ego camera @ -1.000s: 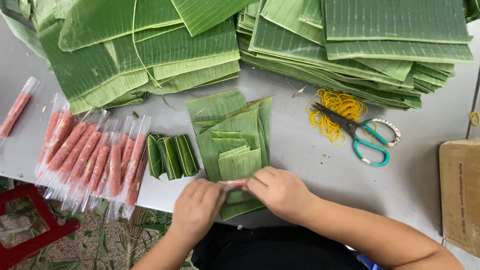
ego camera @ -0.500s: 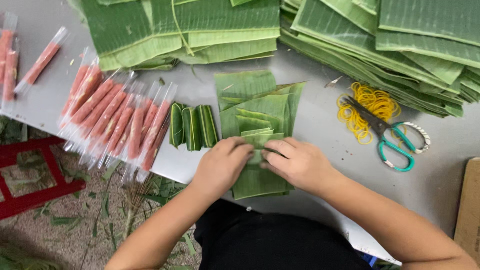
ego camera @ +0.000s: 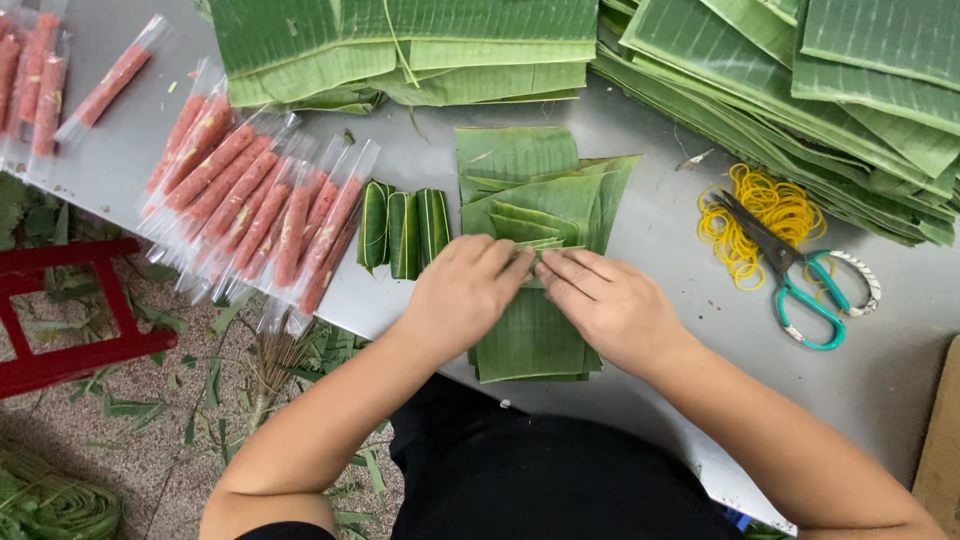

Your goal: The person wraps cylindrical food items in banana leaves, folds the leaves around each item, and secures them with rubber bands. The wrapped items are placed in a neat row on the table.

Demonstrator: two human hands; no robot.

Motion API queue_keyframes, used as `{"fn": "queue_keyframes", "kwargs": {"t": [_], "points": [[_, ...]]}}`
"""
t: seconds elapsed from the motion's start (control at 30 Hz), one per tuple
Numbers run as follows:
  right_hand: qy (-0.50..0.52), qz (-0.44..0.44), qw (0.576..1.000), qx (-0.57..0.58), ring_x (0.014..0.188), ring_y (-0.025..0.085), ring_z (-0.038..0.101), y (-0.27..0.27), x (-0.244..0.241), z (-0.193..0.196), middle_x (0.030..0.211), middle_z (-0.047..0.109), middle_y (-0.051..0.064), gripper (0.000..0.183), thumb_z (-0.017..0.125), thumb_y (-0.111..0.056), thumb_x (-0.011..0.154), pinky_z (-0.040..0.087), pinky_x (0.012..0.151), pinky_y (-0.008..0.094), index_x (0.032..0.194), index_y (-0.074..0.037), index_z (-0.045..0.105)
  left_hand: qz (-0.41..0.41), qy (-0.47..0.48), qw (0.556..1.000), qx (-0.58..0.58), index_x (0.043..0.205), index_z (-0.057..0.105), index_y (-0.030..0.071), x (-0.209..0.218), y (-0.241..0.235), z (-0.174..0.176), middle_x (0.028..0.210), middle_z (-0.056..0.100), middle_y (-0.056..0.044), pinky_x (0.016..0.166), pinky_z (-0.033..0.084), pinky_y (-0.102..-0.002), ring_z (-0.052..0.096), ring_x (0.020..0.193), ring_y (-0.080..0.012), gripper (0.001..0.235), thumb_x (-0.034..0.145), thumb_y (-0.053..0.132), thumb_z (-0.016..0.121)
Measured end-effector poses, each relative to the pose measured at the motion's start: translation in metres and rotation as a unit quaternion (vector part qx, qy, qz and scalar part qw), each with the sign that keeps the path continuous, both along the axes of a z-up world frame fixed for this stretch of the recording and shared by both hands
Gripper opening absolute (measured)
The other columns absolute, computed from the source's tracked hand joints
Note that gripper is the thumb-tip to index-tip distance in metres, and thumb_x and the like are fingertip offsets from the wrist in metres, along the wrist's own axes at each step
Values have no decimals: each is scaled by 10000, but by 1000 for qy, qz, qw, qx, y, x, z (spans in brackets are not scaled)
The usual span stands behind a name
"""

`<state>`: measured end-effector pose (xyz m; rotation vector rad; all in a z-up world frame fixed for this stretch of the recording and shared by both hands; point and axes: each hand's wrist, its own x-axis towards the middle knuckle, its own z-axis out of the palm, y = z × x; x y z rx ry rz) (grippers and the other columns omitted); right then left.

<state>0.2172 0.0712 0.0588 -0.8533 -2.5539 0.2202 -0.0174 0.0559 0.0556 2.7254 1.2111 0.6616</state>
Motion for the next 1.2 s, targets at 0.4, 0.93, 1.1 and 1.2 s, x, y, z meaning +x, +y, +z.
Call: {"fn": "queue_keyframes", "kwargs": {"t": [0.4,0.93,1.1,1.2], "points": [[19,82,990,-111,1071,284,692,-20,2,-2,1172,725,109,357,759,-104,802,566,934,377,1145,-26,701,-47,-43,982,-178,1050,638,68,-7,-68,24,994,633,-70,819,537,-376,658,951,-249,258,814,161,688],[52,30,969,-239,1063,286,692,-16,7,-7,1162,725,100,261,757,-171,890,581,902,391,1113,-43,713,103,-131,957,-236,974,632,72,-6,-42,20,970,675,-99,802,531,-445,643,961,-343,144,884,128,730],[69,-8,990,-126,979,300,687,-21,2,-14,1114,698,92,256,789,-160,883,582,815,413,1100,-48,712,145,-188,911,-337,997,617,55,-3,-30,4,953,674,-101,815,527,-435,652,956,-329,137,914,121,703],[30,26,998,-51,999,309,651,-30,0,-8,1130,672,99,327,800,-209,832,547,829,413,1096,-41,709,76,-131,970,-191,1070,635,82,-7,-34,6,1083,663,-103,901,515,-437,643,1039,-324,222,859,111,698]]}}
